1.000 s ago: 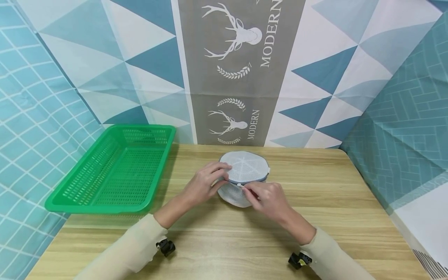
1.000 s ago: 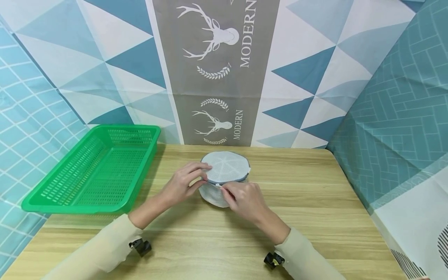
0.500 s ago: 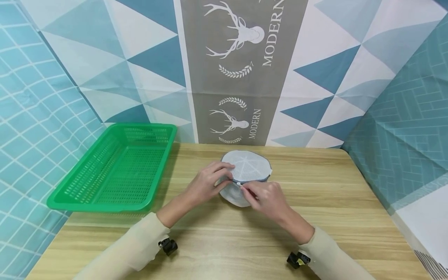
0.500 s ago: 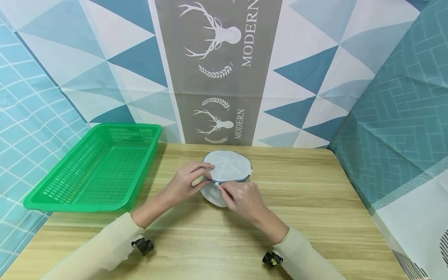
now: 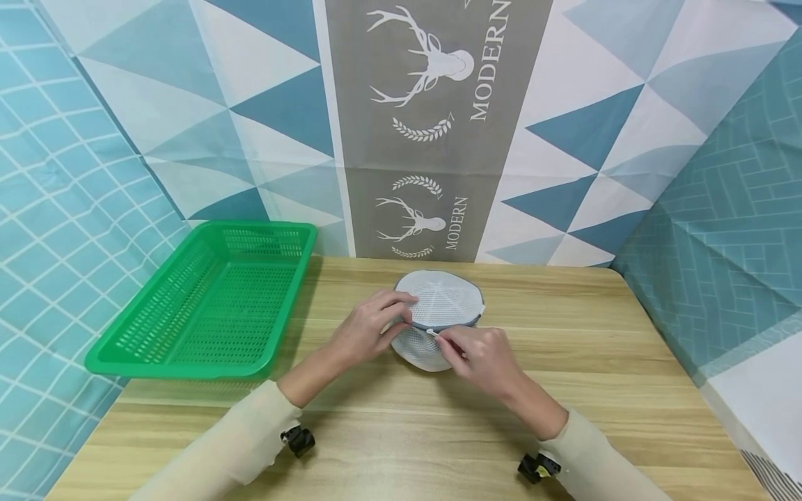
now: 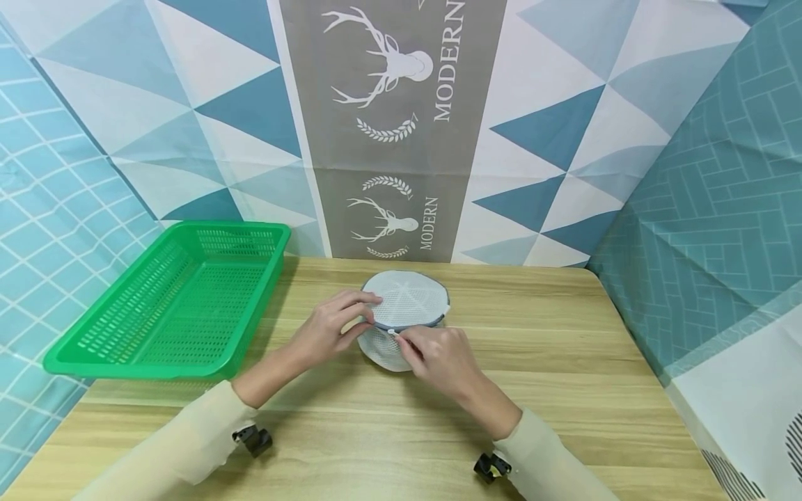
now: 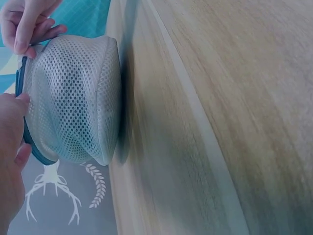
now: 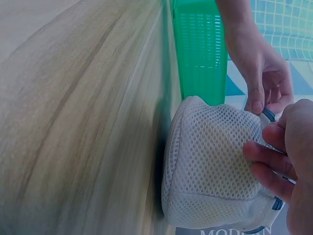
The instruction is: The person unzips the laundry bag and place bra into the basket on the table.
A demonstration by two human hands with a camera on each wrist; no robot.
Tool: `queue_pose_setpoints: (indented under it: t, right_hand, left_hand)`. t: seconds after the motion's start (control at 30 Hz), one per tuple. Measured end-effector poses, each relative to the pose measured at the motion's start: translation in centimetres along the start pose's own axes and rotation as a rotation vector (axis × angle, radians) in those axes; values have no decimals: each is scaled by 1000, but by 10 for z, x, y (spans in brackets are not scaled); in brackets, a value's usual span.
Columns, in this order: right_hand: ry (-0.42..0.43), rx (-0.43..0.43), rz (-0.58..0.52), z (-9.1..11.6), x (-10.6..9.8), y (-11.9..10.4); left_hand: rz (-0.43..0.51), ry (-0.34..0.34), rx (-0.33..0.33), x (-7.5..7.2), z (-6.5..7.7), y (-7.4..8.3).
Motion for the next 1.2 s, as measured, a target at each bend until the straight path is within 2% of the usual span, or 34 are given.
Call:
queue_pose_setpoints:
  t: [0.63,0.93,1.2]
  right_hand:
    - [20,-10,-11,-5,2,-3]
    - [11,0,-7,-3,1,0]
    - [11,8,-5,-2,-2,2]
  left_hand:
    - [-21,28,16,-1,-3,4]
    - [-2,3,-1,-1,-2,1]
    - [-19,11,-8,-1,1,-3]
Point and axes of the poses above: each hand's wrist, its own z-axis away from the middle knuckle, its own x-axis out of the palm, y = z × x, the point moved 8 cm from there along -z, towards the middle knuckle, and after that the axes turned 2 degrees about -z, right-handed, at the moved point
